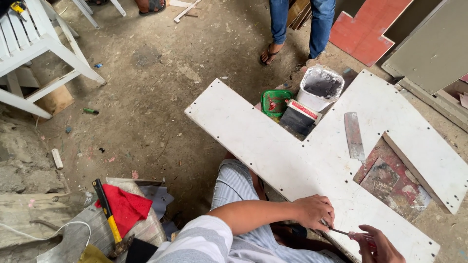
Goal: The person sands a white wooden board with a sanding block, then uses a screwdriver to scrape the surface. The person works on a single board placed on their lap.
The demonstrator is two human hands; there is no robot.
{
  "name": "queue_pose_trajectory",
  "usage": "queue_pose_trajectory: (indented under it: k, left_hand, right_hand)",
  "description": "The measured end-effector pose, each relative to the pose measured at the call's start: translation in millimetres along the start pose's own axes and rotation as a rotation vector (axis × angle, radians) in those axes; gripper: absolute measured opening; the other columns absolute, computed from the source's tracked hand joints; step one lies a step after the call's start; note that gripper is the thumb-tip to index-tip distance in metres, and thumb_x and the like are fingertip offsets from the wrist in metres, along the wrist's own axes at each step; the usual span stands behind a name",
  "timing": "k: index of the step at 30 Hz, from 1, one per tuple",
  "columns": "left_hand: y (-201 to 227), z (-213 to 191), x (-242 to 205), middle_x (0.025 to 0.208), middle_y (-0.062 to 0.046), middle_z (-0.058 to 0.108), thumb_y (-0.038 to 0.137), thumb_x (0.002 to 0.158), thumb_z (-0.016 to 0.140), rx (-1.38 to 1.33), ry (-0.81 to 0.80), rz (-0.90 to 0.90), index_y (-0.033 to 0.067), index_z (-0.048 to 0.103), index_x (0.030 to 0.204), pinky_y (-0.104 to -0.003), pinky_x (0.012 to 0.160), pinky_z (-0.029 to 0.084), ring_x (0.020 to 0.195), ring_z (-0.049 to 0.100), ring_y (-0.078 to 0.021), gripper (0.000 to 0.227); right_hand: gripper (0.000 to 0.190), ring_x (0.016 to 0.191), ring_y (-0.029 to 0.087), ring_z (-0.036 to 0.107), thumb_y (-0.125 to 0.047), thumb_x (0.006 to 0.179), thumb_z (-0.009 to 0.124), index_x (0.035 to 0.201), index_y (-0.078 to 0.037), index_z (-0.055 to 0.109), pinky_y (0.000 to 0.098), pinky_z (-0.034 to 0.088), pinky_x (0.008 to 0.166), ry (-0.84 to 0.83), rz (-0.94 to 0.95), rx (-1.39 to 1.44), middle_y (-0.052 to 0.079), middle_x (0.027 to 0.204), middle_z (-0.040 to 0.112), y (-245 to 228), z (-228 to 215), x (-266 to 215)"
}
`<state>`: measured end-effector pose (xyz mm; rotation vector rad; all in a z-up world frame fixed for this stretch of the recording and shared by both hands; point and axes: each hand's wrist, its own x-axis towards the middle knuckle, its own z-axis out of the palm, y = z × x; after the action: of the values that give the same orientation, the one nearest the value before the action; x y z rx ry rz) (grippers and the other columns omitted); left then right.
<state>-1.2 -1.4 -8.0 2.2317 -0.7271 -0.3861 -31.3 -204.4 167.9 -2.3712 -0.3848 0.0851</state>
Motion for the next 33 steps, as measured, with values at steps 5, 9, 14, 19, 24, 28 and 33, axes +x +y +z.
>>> queue_pose_trajectory:
  k: [5, 9, 14, 19, 24, 28, 33]
  left_hand:
    - [9.3, -17.2, -2.1, 0.128, 0.002, 0.070, 0.054, 0.090, 0.055, 0.047, -0.062, -0.034, 0.0255, 0.077, 0.119, -0.041, 0.108, 0.038, 0.130, 0.051, -0.0248, 0.046]
    - [2.6, 0.1, 1.7, 0.127, 0.003, 0.070, 0.059, 0.089, 0.053, 0.054, -0.046, -0.012, 0.0278, 0.079, 0.116, -0.042, 0.107, 0.038, 0.127, 0.051, -0.0246, 0.049]
    - [0.0, -0.6, 0.5, 0.124, 0.003, 0.070, 0.052, 0.090, 0.060, -0.002, 0.005, 0.009, 0.0239, 0.082, 0.108, -0.043, 0.105, 0.037, 0.126, 0.050, -0.0260, 0.040]
    - [3.8, 0.4, 0.0, 0.123, 0.003, 0.071, 0.049, 0.089, 0.063, -0.010, 0.011, 0.003, 0.0226, 0.082, 0.106, -0.042, 0.104, 0.037, 0.126, 0.051, -0.0253, 0.037]
    - [1.8, 0.5, 0.6, 0.124, 0.003, 0.071, 0.049, 0.089, 0.064, 0.008, 0.004, 0.003, 0.0235, 0.082, 0.107, -0.042, 0.104, 0.037, 0.128, 0.051, -0.0259, 0.036]
    - [3.0, -2.1, 0.7, 0.125, 0.001, 0.071, 0.052, 0.089, 0.060, 0.015, 0.000, 0.008, 0.0225, 0.080, 0.108, -0.044, 0.105, 0.038, 0.127, 0.051, -0.0263, 0.040]
    - [5.0, -3.0, 0.8, 0.123, 0.001, 0.072, 0.052, 0.089, 0.057, 0.002, -0.016, -0.005, 0.0216, 0.081, 0.108, -0.044, 0.110, 0.036, 0.127, 0.052, -0.0262, 0.043]
  right_hand:
    - [0.031, 0.099, 0.011, 0.076, -0.024, 0.096, 0.064, 0.126, -0.018, 0.072, 0.0277, 0.054, 0.079, 0.025, 0.053, -0.001, 0.001, 0.095, 0.082, 18.3, 15.8, 9.7]
    - [0.040, 0.083, 0.002, 0.081, -0.021, 0.098, 0.059, 0.135, -0.032, 0.066, 0.0244, 0.067, 0.076, -0.055, -0.061, -0.152, -0.014, 0.087, 0.084, -11.1, -4.2, 11.1]
    - [0.044, 0.086, 0.008, 0.080, -0.025, 0.094, 0.057, 0.136, -0.033, 0.065, 0.0269, 0.058, 0.076, -0.190, 0.033, -0.124, -0.008, 0.103, 0.081, 16.3, 5.3, 20.0]
    - [0.040, 0.091, 0.001, 0.083, -0.021, 0.096, 0.058, 0.134, -0.033, 0.064, 0.0240, 0.065, 0.085, -0.135, -0.073, -0.124, -0.010, 0.102, 0.085, 16.9, 12.3, 19.9]
    - [0.056, 0.102, 0.021, 0.077, -0.016, 0.092, 0.047, 0.146, -0.031, 0.054, 0.0435, 0.056, 0.104, -0.350, 0.024, -0.001, -0.002, 0.149, 0.061, 0.8, 4.1, 29.9]
    - [0.047, 0.090, 0.008, 0.084, -0.021, 0.095, 0.059, 0.142, -0.025, 0.060, 0.0271, 0.062, 0.092, -0.199, -0.073, 0.014, -0.001, 0.115, 0.083, 9.0, 14.8, 25.9]
    - [0.058, 0.107, 0.020, 0.075, -0.025, 0.092, 0.052, 0.150, -0.020, 0.050, 0.0379, 0.054, 0.097, -0.251, 0.070, 0.133, 0.007, 0.148, 0.063, 16.4, 11.3, 31.0]
